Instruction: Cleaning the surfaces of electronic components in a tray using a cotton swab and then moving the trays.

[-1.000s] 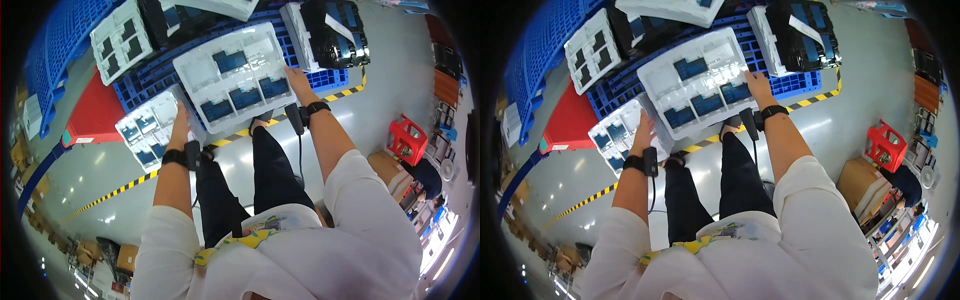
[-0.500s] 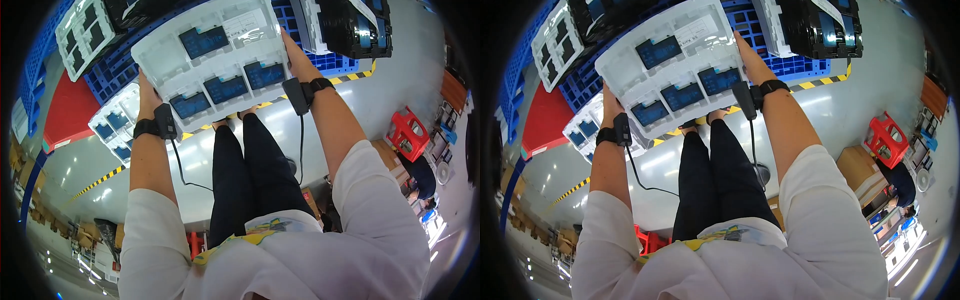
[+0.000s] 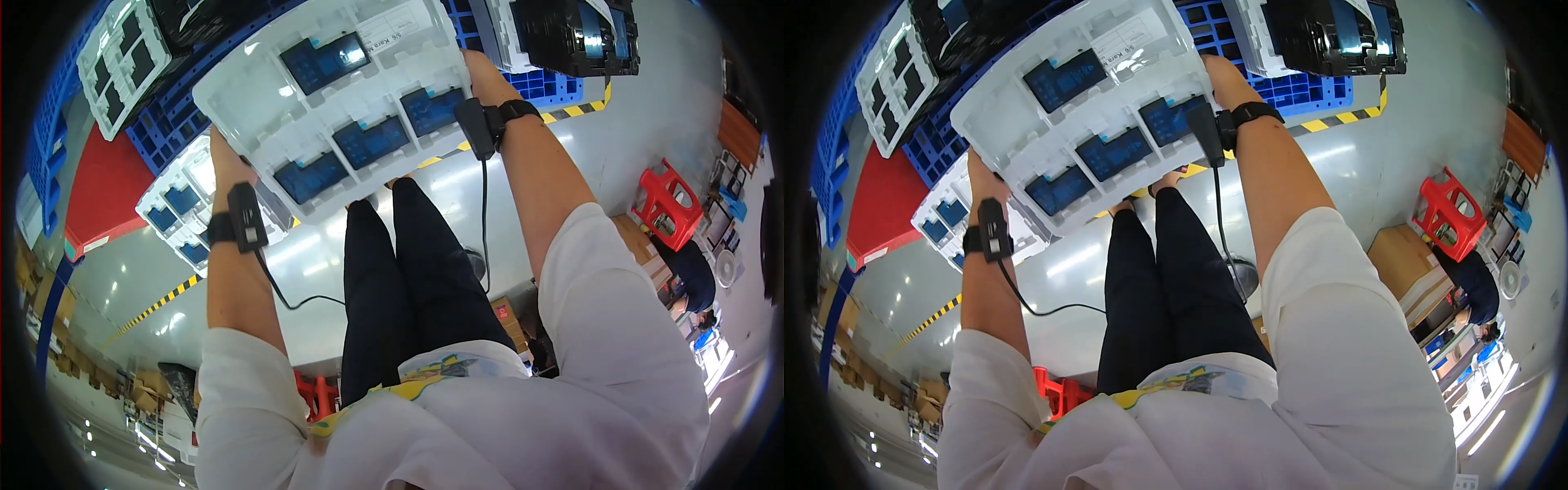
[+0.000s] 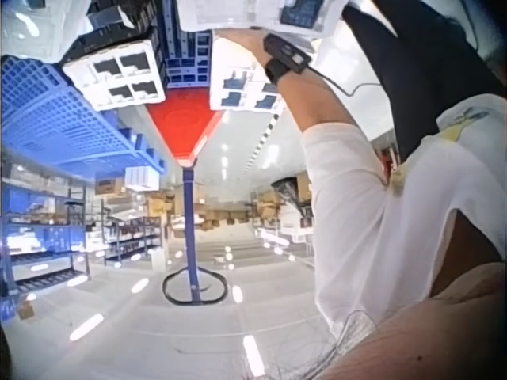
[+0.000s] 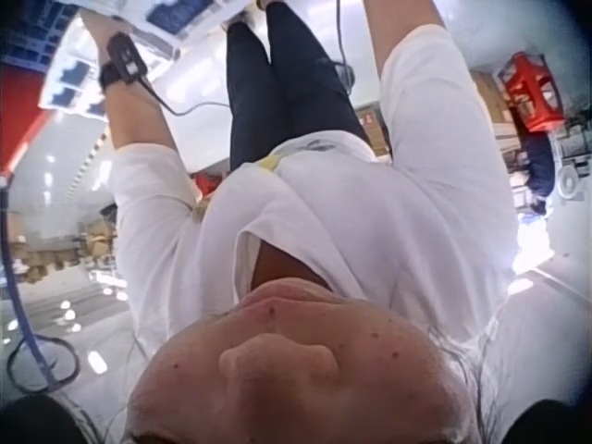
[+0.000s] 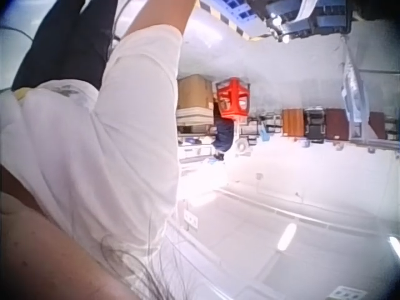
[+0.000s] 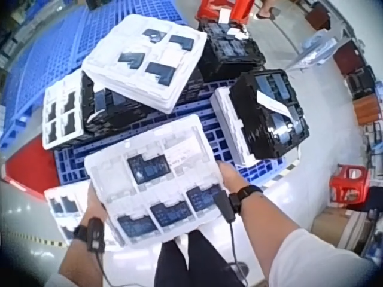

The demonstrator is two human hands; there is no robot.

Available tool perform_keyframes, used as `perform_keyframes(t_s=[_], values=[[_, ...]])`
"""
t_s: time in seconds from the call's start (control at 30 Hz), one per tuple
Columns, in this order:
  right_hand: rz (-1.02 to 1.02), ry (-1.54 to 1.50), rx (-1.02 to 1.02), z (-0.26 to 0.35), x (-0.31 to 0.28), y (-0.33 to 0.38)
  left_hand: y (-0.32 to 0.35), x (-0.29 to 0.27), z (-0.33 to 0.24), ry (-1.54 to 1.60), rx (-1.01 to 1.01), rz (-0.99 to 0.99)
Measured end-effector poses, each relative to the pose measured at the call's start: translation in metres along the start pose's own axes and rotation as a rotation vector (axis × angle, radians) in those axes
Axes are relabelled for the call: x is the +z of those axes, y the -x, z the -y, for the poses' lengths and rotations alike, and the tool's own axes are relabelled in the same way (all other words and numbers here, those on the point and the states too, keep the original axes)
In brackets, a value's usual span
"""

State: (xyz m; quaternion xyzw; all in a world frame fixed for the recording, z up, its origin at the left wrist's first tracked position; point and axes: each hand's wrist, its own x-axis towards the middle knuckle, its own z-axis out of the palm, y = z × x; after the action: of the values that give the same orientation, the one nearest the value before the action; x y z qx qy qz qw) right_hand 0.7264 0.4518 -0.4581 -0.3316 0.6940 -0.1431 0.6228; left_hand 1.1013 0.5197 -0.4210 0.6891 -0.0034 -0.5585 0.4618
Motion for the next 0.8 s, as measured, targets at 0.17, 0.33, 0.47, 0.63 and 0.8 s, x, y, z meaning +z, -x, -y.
perform_keyframes(t_s=[0.17,0.33,0.47,0.63,0.8], values=[[0.131,-0.129,0.119,-0.008,-0.027,0.028,0.054,0.005,0.035,0.163,-0.081,-0.007],[0.058,-0.455,0.193,-0.024,-0.021,0.1,0.107,-0.011,0.043,0.191,-0.209,-0.137],[0.019,-0.399,0.272,-0.039,-0.024,0.171,0.137,-0.027,0.049,0.115,-0.296,0.011],[0.019,-0.539,0.379,-0.05,-0.038,0.261,0.189,-0.032,0.024,0.046,-0.444,0.103],[-0.094,-0.712,0.424,-0.031,-0.056,0.344,0.261,0.011,-0.046,-0.03,-0.468,0.144]])
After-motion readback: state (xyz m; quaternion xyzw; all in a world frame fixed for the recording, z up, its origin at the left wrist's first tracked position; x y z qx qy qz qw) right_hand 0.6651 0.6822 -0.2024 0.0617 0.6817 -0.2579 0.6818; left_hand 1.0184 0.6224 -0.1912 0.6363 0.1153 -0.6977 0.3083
